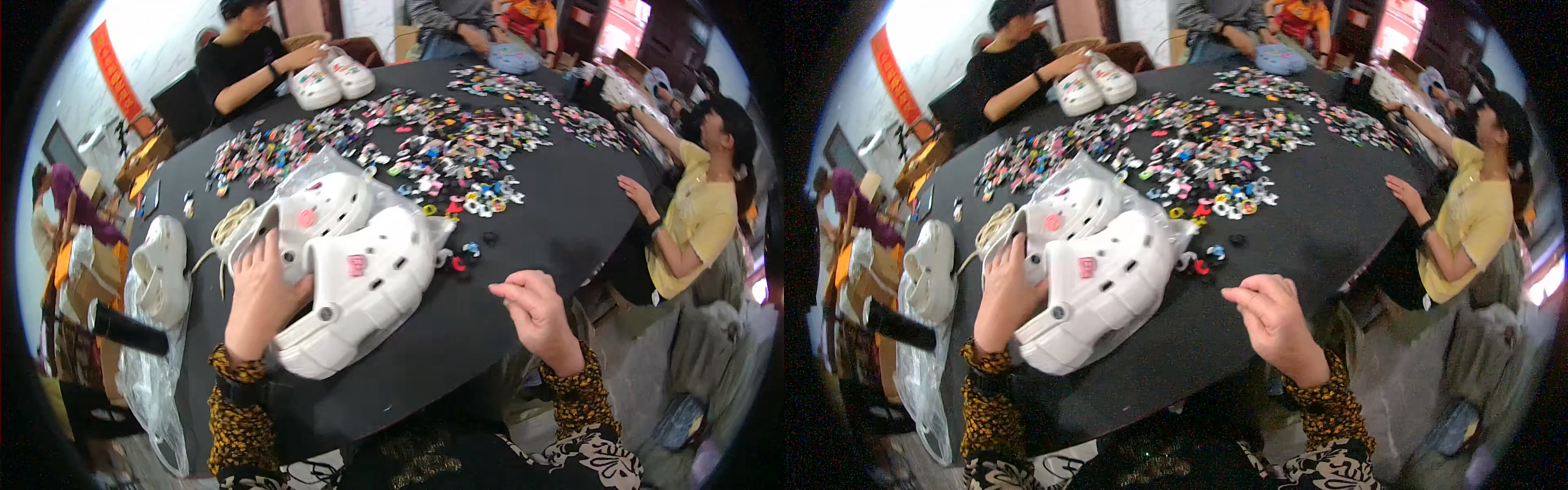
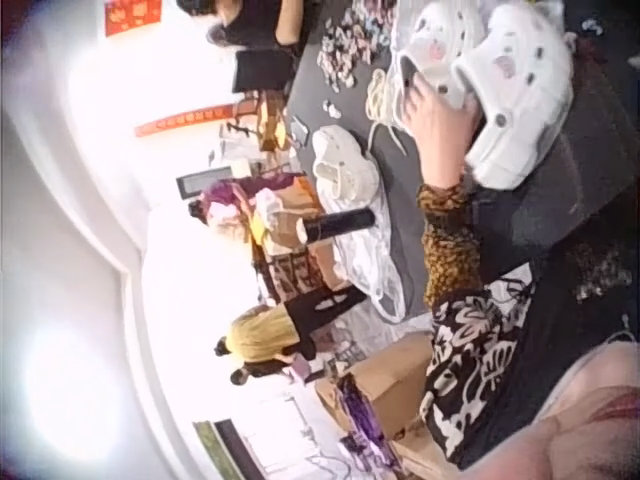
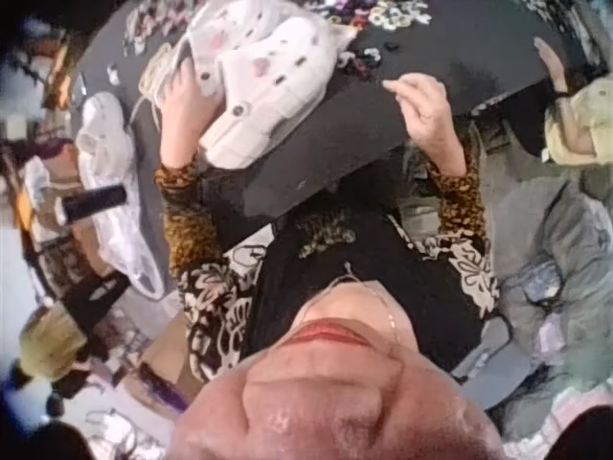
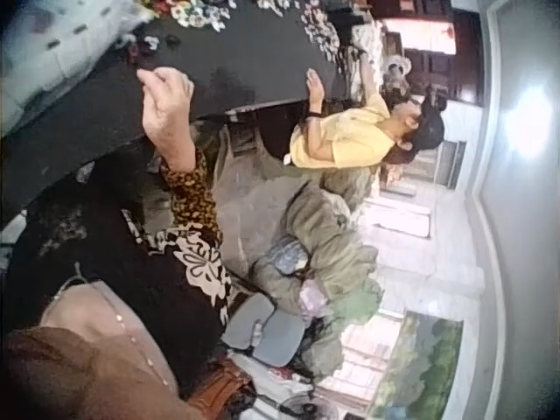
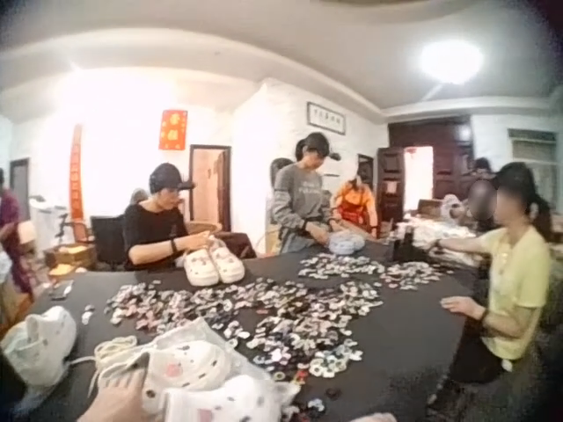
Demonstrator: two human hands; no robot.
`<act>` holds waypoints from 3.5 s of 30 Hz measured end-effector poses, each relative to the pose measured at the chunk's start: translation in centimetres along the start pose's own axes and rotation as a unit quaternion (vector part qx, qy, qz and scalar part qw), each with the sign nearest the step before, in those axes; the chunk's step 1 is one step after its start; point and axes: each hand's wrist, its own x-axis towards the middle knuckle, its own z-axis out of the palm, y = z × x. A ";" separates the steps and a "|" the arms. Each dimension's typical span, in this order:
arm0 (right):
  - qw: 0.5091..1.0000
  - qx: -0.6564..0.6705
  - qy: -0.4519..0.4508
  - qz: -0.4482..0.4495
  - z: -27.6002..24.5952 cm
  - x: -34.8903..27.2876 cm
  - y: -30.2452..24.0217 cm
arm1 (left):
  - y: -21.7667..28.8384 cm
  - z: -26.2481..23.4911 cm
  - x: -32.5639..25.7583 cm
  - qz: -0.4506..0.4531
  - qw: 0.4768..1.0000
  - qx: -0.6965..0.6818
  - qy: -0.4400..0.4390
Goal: Manually attaching decorative charms to the holes of foam clogs (crocs style shoes).
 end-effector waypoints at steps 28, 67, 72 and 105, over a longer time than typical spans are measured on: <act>0.945 0.256 -0.164 0.120 7.6 13.4 4.7 | -4.9 -1.1 -2.0 -0.034 0.921 -0.382 0.071; 0.809 0.455 0.319 0.194 -6.4 -5.2 25.4 | 30.3 6.2 7.9 0.508 0.798 -0.005 0.325; 0.799 0.453 0.324 0.226 -6.4 -6.3 27.4 | 32.5 9.2 10.3 0.508 0.801 -0.048 0.312; 0.839 0.334 0.344 0.258 0.3 -14.5 25.9 | 28.1 1.5 2.9 0.395 0.840 -0.364 0.076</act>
